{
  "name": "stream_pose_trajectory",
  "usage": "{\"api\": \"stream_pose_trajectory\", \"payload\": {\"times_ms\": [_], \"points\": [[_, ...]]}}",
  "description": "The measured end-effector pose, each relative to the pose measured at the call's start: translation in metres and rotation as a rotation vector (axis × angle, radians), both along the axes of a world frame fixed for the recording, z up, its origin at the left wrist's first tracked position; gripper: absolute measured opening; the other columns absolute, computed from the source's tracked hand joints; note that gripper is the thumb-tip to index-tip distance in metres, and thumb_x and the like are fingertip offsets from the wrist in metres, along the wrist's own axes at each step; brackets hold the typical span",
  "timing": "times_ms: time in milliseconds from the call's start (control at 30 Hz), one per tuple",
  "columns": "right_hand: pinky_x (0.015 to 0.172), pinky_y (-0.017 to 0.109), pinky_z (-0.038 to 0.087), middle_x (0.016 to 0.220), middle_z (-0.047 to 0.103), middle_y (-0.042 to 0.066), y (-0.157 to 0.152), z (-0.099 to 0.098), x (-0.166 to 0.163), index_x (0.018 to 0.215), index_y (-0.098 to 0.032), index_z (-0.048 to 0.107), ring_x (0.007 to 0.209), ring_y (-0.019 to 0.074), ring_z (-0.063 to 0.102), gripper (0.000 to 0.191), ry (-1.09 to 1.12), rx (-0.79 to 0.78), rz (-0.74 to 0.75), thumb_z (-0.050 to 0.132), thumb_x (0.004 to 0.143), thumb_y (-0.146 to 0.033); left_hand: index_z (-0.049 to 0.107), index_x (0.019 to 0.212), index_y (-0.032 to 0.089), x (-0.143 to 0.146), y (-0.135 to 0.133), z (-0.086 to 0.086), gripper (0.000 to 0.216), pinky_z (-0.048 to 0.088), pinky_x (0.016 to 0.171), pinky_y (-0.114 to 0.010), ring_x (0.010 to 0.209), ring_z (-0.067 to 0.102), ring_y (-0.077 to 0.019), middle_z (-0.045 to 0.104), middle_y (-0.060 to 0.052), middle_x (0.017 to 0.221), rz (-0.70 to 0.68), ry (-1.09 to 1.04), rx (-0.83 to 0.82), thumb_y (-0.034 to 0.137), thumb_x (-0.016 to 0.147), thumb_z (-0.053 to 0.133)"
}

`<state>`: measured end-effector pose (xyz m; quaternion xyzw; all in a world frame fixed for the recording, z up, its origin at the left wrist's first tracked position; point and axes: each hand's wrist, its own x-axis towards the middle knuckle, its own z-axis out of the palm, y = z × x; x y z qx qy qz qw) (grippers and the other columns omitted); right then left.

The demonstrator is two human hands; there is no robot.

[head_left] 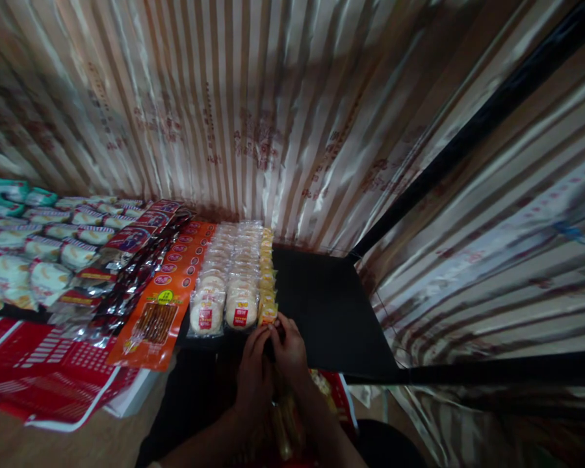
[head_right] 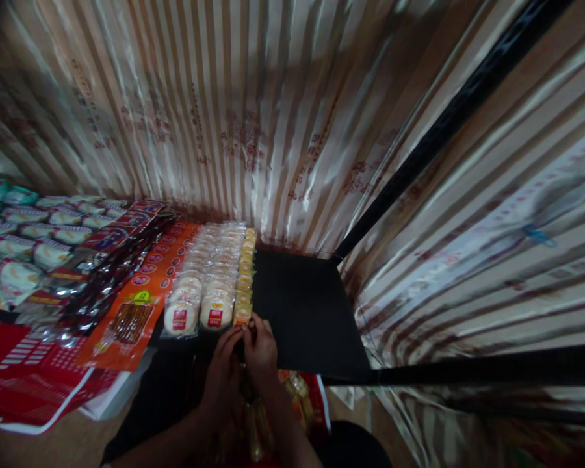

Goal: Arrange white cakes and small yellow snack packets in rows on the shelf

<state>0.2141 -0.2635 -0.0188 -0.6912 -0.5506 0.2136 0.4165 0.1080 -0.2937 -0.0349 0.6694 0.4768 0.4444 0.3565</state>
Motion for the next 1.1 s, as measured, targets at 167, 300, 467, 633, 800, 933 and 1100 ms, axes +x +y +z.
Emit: {"api": "stream_pose_trajectory", "payload": {"times_ms": [167, 300, 467, 633, 800, 933, 1100], "points": [[0.077, 0.029, 0.049, 0.088, 0.061, 0.006, 0.000, -0.005, 0.001, 0.107, -0.019, 0.061, 0.082, 0.0177, 0.059, 0.032, 0.060, -0.005, 0.003, 0.049, 0.080, -0.031, 0.045, 0.125, 0.017, 0.001, 0.001, -0.002, 0.048, 0.037, 0.105, -0.040, 0.122, 0.044, -0.0172, 0.048, -0.011, 0.128, 0.023, 0.030, 0.015, 0.006, 0.080, 0.031], [0.076, 0.028, 0.049, 0.088, 0.061, 0.005, 0.000, -0.004, 0.000, 0.106, -0.019, 0.061, 0.082, 0.0171, 0.059, 0.031, 0.074, -0.002, -0.007, 0.048, 0.080, -0.031, 0.043, 0.128, 0.018, 0.000, 0.001, -0.003, 0.050, 0.036, 0.105, -0.040, 0.123, 0.043, -0.0179, 0.046, -0.011, 0.130, 0.009, 0.046, 0.018, 0.007, 0.080, 0.033], [0.077, 0.028, 0.049, 0.089, 0.061, 0.005, -0.001, 0.001, -0.002, 0.108, -0.019, 0.060, 0.082, 0.0168, 0.060, 0.031, 0.058, -0.017, -0.011, 0.048, 0.081, -0.028, 0.045, 0.127, 0.018, 0.001, 0.000, -0.003, 0.048, 0.037, 0.105, -0.040, 0.122, 0.044, -0.0186, 0.048, -0.011, 0.129, 0.032, 0.023, -0.005, 0.009, 0.081, 0.034], [0.077, 0.027, 0.049, 0.093, 0.060, 0.006, -0.003, 0.004, -0.003, 0.114, -0.018, 0.056, 0.085, 0.0171, 0.060, 0.036, 0.066, -0.009, -0.016, 0.048, 0.080, -0.026, 0.048, 0.124, 0.018, 0.002, 0.000, 0.001, 0.045, 0.037, 0.104, -0.040, 0.120, 0.045, -0.0187, 0.049, -0.010, 0.127, 0.042, -0.001, -0.034, 0.011, 0.081, 0.036], [0.078, 0.029, 0.050, 0.094, 0.061, 0.006, -0.005, 0.002, -0.001, 0.114, -0.019, 0.056, 0.085, 0.0171, 0.059, 0.036, 0.059, 0.062, -0.008, 0.047, 0.080, -0.025, 0.053, 0.118, 0.019, 0.002, 0.000, 0.004, 0.043, 0.039, 0.102, -0.040, 0.116, 0.048, -0.0180, 0.053, -0.009, 0.122, 0.066, -0.028, -0.037, 0.011, 0.079, 0.036], [0.073, 0.030, 0.051, 0.094, 0.061, 0.009, -0.011, 0.001, 0.003, 0.114, -0.017, 0.056, 0.082, 0.0174, 0.060, 0.035, 0.102, 0.138, -0.007, 0.046, 0.082, -0.028, 0.059, 0.105, 0.018, -0.003, -0.010, 0.010, 0.036, 0.044, 0.095, -0.040, 0.106, 0.054, -0.0189, 0.058, -0.009, 0.110, 0.059, -0.039, 0.008, 0.012, 0.076, 0.038], [0.070, 0.029, 0.051, 0.089, 0.063, 0.010, -0.042, -0.001, 0.003, 0.107, -0.016, 0.058, 0.079, 0.0175, 0.061, 0.031, 0.052, 0.152, -0.024, 0.041, 0.086, -0.032, 0.064, 0.088, 0.018, -0.013, -0.036, 0.015, 0.028, 0.049, 0.086, -0.035, 0.094, 0.059, -0.0192, 0.062, -0.010, 0.098, -0.117, 0.023, -0.136, 0.012, 0.076, 0.039]]}}
